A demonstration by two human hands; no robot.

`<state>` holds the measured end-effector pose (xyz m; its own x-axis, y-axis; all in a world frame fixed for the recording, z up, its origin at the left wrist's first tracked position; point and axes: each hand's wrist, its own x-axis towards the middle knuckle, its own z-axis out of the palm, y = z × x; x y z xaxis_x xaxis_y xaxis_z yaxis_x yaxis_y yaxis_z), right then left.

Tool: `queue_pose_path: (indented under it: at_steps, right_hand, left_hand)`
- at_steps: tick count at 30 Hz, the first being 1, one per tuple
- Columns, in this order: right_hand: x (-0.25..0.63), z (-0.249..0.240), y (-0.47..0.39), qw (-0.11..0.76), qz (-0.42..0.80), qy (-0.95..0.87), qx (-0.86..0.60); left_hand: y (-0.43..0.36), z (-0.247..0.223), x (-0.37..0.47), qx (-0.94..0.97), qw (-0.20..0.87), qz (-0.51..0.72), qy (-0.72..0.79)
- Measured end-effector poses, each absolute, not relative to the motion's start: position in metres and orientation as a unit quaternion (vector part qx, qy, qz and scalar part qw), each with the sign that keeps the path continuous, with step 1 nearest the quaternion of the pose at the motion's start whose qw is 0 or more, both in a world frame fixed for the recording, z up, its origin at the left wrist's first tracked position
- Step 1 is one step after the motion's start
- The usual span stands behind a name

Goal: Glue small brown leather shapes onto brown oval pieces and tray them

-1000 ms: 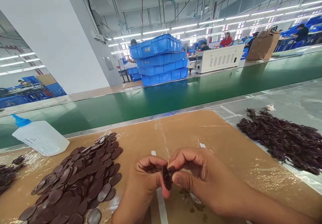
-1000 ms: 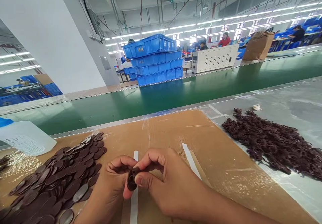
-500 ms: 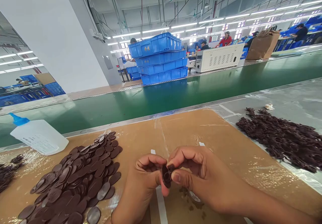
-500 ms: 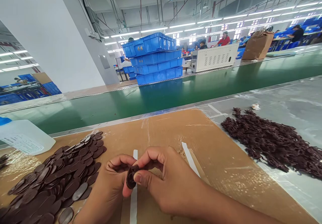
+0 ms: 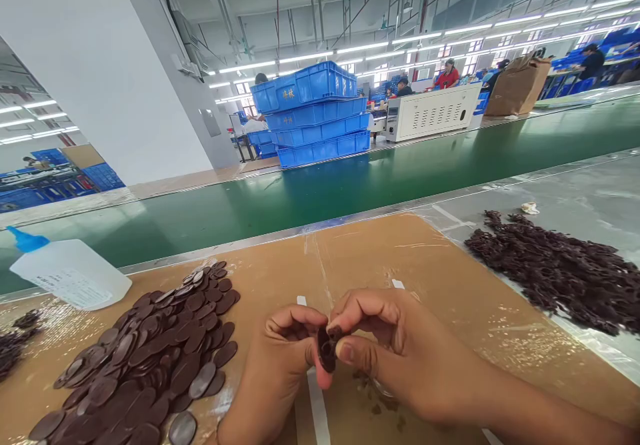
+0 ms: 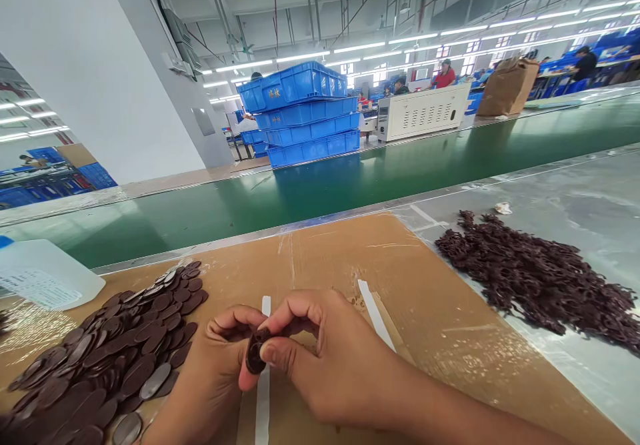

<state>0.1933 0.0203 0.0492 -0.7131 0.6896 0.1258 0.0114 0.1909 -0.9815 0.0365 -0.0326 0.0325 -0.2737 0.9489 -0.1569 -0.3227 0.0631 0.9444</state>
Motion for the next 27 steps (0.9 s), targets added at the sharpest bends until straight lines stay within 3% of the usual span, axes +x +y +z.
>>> queue_pose_path:
  at_steps: [27]
  right_hand:
    - [0.1926,0.0496,0.0212,0.289,0.583,-0.72,-0.242]
  left_hand:
    - [-0.0287,0.0329,0.0356,0.312,0.515,0.608,0.518]
